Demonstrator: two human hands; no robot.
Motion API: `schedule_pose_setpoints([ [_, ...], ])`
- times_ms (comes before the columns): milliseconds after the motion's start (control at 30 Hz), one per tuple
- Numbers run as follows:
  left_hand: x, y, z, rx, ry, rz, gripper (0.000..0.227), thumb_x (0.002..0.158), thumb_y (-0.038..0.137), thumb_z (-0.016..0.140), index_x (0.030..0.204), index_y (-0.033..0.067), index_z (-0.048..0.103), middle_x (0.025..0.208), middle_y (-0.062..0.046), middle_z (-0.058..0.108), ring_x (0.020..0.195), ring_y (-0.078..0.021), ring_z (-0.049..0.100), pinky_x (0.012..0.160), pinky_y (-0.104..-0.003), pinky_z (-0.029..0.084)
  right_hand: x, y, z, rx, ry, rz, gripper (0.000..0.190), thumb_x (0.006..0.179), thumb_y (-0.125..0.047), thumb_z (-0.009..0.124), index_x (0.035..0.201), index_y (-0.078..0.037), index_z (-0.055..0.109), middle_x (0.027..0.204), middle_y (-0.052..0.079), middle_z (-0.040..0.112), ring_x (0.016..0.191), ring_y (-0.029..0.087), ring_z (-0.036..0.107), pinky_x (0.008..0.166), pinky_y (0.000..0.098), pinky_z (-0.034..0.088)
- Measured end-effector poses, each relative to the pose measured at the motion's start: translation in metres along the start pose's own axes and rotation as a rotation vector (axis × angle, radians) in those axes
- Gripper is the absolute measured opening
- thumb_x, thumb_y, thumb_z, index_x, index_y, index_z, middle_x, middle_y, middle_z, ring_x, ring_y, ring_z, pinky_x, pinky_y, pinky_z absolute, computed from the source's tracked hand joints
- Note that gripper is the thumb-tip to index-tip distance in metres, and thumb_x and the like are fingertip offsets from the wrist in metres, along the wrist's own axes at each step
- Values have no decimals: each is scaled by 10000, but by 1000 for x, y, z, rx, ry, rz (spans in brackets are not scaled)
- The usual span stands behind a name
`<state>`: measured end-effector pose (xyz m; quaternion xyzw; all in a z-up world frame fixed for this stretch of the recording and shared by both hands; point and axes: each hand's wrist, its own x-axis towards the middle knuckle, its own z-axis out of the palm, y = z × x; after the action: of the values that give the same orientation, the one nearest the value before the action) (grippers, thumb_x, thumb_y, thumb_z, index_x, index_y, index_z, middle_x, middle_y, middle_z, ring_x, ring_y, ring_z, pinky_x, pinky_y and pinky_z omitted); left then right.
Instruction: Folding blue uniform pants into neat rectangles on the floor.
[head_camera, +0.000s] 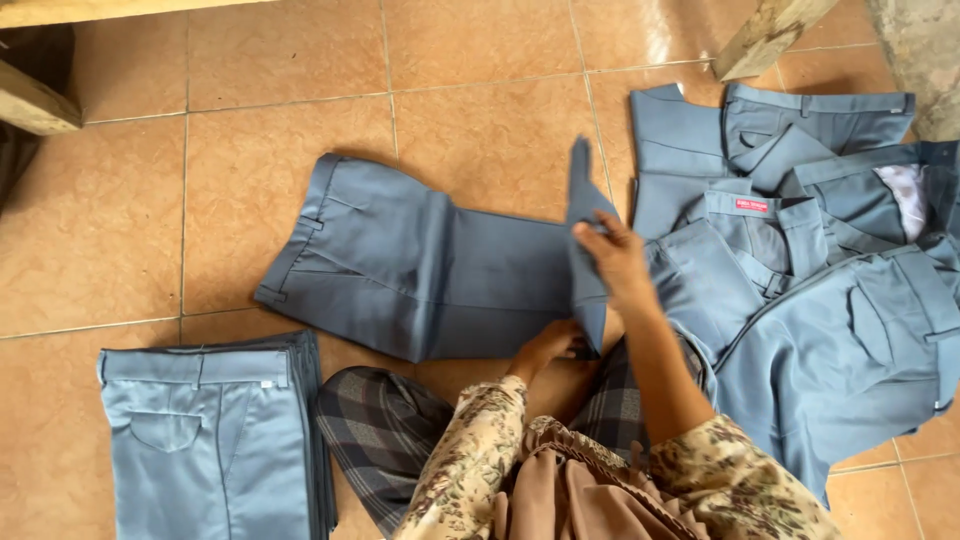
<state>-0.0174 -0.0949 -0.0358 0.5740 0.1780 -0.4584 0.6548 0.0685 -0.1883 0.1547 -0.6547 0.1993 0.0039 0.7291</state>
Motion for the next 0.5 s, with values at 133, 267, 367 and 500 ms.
schedule_pose_setpoints([
  [133, 41, -41, -126, -622, 159, 115, 830, 965, 708, 630, 1420, 20, 545, 1205, -275, 633, 1033, -425, 670, 961, -522, 550, -35, 22, 71, -76, -158, 56, 556, 896, -286, 817, 1326, 1, 614, 876, 157, 633, 701, 203, 596, 528, 330, 565],
  [267, -103, 56, -176, -815, 207, 287, 1017, 940, 822, 357, 1607, 69, 205, 1661, -213, 190, 1530, -392, 193, 1280, -521, 99, -42, 57, 81, -79, -399, 196, 497, 941, -204, 736, 1375, -26, 569, 853, 243, 665, 625, 347, 721, 475, 419, 620],
  [367, -104, 32, -214, -384, 502, 121, 1117, 838, 749, 583, 1600, 26, 203, 1629, -263, 212, 1513, -404, 205, 1246, -532, 160, -14, 108, 37, -303, -242, 119, 373, 965, -181, 706, 1318, -81, 637, 877, 207, 697, 714, 321, 735, 552, 405, 624],
  [500, 15, -53, -270, 514, 784, 158, 713, 864, 454, 725, 1456, 91, 562, 1395, -181, 617, 1315, -336, 577, 1096, -448, 479, 24, 151, -43, -1086, 116, 171, 476, 990, -424, 638, 1443, -299, 560, 1417, 105, 558, 1262, 354, 585, 930, 584, 539],
])
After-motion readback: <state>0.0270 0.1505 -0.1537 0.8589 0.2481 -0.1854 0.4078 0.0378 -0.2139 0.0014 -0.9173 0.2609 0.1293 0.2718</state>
